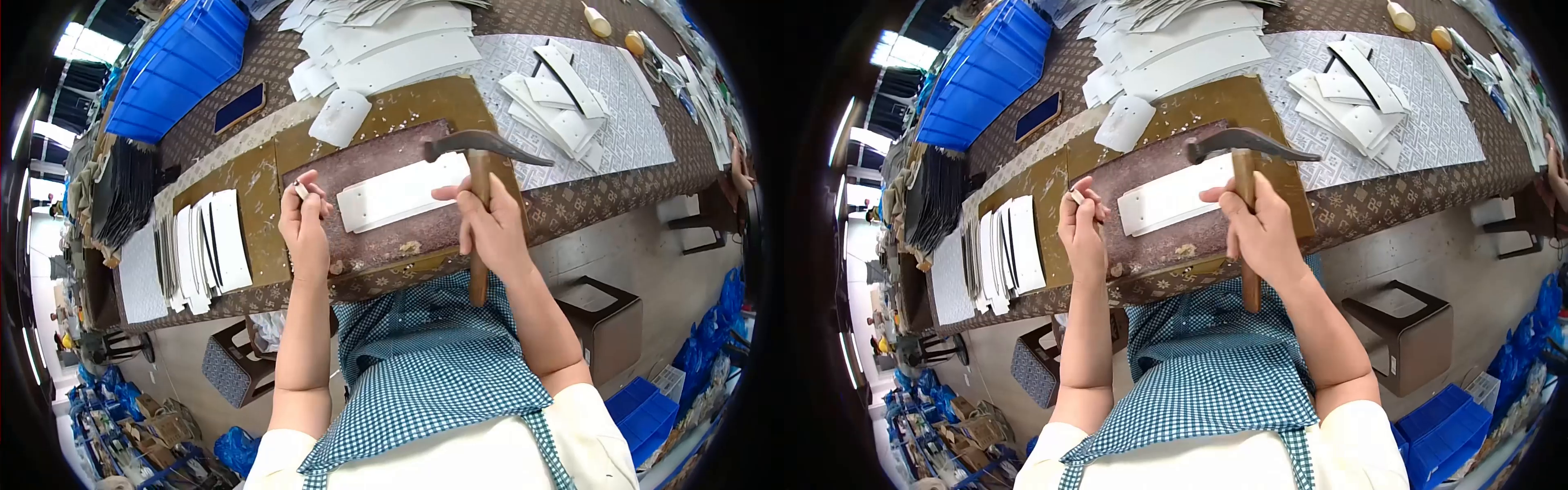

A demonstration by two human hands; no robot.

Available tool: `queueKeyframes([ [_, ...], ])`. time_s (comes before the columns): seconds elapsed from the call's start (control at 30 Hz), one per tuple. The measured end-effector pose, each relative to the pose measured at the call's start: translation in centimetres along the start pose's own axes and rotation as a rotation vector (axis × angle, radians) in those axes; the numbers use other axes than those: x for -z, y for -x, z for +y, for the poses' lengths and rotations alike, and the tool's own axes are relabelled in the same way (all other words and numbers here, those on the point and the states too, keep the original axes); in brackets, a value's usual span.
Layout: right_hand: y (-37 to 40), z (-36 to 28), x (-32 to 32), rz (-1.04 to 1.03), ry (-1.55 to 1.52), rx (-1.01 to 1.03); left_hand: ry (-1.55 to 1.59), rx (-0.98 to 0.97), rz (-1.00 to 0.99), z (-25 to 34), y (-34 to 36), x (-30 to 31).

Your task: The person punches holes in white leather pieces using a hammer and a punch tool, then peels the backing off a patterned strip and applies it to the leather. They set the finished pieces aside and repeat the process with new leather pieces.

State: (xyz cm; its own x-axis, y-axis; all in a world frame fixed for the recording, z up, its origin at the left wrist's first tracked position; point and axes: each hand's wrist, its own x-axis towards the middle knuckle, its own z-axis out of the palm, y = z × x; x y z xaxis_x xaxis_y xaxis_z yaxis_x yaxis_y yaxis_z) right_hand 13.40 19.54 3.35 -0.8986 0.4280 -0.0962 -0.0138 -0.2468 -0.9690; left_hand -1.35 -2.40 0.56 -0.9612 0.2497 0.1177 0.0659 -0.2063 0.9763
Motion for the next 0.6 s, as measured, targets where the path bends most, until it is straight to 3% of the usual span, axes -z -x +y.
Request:
queueKeyframes([
  [0.13,-1.4,0.9,-3.8,-0.167,0.086,-0.081,-0.263,-0.122,0.135,-1.4,1.1,1.4],
  [0.27,-2.1,2.3,-5.7,-0.147,0.287,-0.067,-0.746,-0.198,0.119,0.7,2.2,3.4],
  [0.43,-2.4,2.7,-5.7,-0.109,0.221,-0.116,-0.347,-0.105,0.195,-0.2,1.0,2.6],
  [0.6,-2.6,3.0,-5.5,-0.108,0.209,-0.111,-0.397,-0.101,0.054,-0.2,-0.2,-1.2],
])
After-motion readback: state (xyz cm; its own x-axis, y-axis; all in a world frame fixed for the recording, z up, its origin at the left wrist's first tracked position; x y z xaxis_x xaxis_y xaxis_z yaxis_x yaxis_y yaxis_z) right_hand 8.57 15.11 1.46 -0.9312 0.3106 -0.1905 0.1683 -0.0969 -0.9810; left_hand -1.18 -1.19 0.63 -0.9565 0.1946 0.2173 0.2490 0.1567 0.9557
